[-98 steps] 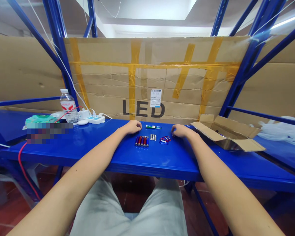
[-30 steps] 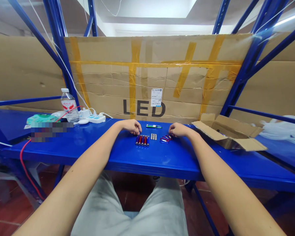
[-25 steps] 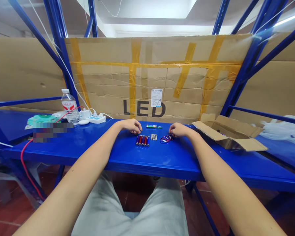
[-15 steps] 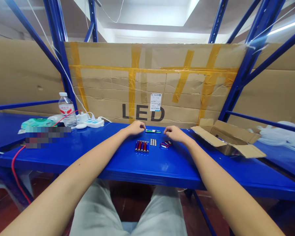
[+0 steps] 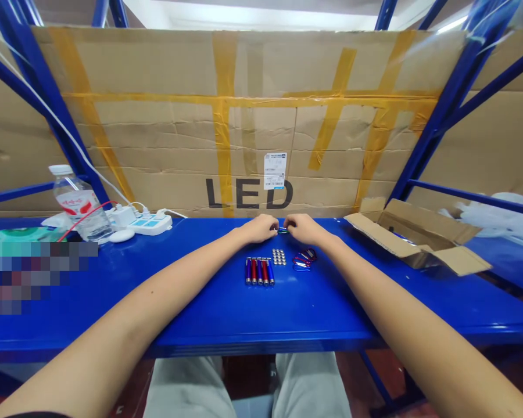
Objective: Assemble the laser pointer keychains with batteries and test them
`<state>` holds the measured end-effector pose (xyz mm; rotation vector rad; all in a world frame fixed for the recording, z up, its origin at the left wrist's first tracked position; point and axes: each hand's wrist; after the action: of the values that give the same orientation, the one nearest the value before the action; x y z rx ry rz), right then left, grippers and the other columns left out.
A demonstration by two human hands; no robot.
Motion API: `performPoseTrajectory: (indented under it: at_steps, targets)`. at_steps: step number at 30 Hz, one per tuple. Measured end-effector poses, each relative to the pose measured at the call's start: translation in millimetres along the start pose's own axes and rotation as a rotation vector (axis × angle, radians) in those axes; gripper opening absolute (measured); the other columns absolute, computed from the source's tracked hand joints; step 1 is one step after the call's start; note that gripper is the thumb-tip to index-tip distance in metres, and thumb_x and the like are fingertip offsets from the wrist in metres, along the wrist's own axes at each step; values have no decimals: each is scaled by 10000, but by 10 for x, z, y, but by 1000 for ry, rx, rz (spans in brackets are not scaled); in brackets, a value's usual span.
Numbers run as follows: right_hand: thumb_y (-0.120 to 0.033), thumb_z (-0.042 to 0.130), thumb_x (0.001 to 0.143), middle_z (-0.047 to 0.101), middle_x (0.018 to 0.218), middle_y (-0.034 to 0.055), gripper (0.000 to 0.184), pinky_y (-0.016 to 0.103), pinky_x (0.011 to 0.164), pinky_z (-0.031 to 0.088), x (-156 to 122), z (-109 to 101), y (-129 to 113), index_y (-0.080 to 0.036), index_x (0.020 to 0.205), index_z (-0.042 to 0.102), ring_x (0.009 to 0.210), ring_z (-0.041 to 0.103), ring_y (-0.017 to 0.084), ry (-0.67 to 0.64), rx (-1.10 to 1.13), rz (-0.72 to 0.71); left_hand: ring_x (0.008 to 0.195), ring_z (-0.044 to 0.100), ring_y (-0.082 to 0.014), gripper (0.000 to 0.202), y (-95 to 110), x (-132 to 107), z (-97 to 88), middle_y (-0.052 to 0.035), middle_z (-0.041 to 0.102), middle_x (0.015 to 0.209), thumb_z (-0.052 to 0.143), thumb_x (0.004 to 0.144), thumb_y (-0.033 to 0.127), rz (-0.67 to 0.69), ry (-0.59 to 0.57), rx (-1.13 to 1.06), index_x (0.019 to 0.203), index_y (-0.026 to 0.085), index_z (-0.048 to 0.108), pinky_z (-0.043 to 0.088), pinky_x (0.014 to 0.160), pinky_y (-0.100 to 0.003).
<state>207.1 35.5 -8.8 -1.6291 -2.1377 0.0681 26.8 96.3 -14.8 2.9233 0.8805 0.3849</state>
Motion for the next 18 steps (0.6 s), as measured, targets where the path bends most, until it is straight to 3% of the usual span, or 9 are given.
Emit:
performPoseTrajectory:
  at_steps: [4,8,14,18]
  targets:
    - [-54,466,787,726,925,94,246,272,750,435,-49,-15,64,-158,851,680,838,631,201,-1,22,-61,963,616,-242,223,-24,-74,10,-114,652,1044,519,874,225,-48,25,91,1030,160,665,462,807,-322]
    - [-54,463,796,706,891,76,221,289,779,446,-154,-15,108,-171,823,648,829,623,197,-25,68,-196,920,621,-227,221,-33,-153,-11,-105,640,1035,530,890,268,-113,-33,101,1026,168,674,460,775,-309]
    - [-76,453,844,653,848,61,188,318,777,451,-413,-9,209,-185,838,606,831,604,200,165,241,-257,931,619,-230,198,-7,-246,-20,-84,655,994,564,883,299,-164,-54,53,991,186,685,460,767,-304]
    - [-92,462,863,618,797,48,191,335,740,454,-622,-108,-86,-192,832,620,773,581,191,236,447,-297,954,622,-235,207,6,-251,-39,-88,664,1013,558,883,289,-172,-74,63,1004,185,689,460,774,-304]
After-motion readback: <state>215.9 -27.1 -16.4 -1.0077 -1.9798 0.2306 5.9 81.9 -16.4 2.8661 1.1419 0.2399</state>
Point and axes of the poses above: each hand's wrist, its own x-axis towards the middle knuckle, its own z-axis out of the palm, y = z × x
